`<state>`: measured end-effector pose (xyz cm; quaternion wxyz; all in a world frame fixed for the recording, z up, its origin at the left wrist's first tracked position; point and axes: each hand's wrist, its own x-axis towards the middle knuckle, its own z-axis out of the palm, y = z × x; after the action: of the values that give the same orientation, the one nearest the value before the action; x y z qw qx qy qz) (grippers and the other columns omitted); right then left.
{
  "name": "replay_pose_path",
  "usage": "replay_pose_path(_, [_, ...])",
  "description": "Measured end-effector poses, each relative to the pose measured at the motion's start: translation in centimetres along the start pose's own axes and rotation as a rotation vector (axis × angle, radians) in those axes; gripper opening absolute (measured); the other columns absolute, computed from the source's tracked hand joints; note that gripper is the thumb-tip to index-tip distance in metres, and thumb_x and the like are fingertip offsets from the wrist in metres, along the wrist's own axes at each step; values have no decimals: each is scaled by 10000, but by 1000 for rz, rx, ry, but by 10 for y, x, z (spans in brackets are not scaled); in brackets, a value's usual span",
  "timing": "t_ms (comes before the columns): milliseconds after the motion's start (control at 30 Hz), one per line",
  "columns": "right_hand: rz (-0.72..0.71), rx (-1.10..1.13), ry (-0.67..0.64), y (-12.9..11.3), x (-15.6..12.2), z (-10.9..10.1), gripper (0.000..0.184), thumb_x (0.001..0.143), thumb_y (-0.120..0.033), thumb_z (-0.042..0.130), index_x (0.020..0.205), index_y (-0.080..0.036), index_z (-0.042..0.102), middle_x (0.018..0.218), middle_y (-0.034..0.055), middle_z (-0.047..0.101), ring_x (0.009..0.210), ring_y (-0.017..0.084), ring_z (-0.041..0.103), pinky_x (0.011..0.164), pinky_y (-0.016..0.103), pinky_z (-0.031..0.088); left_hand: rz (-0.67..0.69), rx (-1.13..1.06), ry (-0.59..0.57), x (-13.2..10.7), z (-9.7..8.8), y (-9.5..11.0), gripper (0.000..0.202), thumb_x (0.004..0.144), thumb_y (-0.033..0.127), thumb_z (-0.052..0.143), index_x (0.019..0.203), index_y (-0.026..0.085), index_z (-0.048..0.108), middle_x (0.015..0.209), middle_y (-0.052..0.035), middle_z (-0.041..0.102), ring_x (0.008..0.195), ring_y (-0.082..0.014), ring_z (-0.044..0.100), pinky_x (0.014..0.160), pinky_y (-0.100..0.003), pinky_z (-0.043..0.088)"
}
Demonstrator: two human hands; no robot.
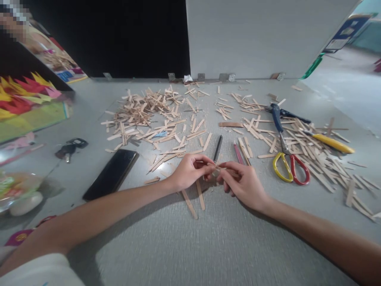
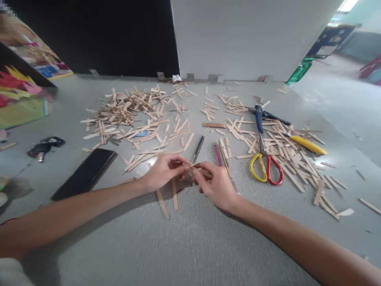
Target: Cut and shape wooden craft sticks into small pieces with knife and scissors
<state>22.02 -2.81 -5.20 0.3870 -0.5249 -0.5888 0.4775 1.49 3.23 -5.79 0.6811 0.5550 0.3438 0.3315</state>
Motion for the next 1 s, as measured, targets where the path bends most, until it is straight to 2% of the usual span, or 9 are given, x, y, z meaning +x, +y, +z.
replay_pose_path(100, [-5,31,64,2,1,-2,446,974,-621,704,964,-178,757,735,68,774,474,135,622,397,240,491,4,-23,50,0,-1,0,320,816,392,952,903,158,751,671,24,704,619,-129,695,634,-246,608])
replay_pose_path(267, [-19,34,32,7,2,-5,505,980,-682,685,881,-191,754,686,54,760,449,132,613,417,255,523,-5,9,34,-2,-3,-2,342,828,418,950,923,159,747,697,0,743,653,-151,735,697,-281,643])
replay_pose_path(400, [-12,15,17,6,1,-5,510,988,-682,678,877,-191,758,681,51,758,450,134,617,428,261,530,-20,15,8,-3,-3,-3,369,808,444,967,914,154,763,703,-14,761,658,-165,751,706,-298,653])
replay_pose_path(567, [-39,2,-17,3,1,-1,491,1002,-655,665,865,-193,762,683,42,747,452,128,621,440,254,531,-40,-16,-27,-3,1,-2,351,778,400,986,902,154,769,718,-13,774,631,-145,734,661,-264,624])
replay_pose_path(767, [-55,-45,-44,0,1,-1,476,1036,-628,635,852,-204,750,508,-21,623,441,143,614,469,254,520,-55,-18,-57,-3,4,0,408,729,341,1002,1019,151,787,820,-29,805,708,-166,764,662,-265,620])
replay_pose_path(1000, [-102,-37,-38,2,0,1,454,1058,-593,610,843,-211,730,658,10,696,458,124,600,451,250,493,-57,96,-64,-6,3,3,284,822,362,929,911,162,749,737,-4,747,643,-147,715,660,-264,601])
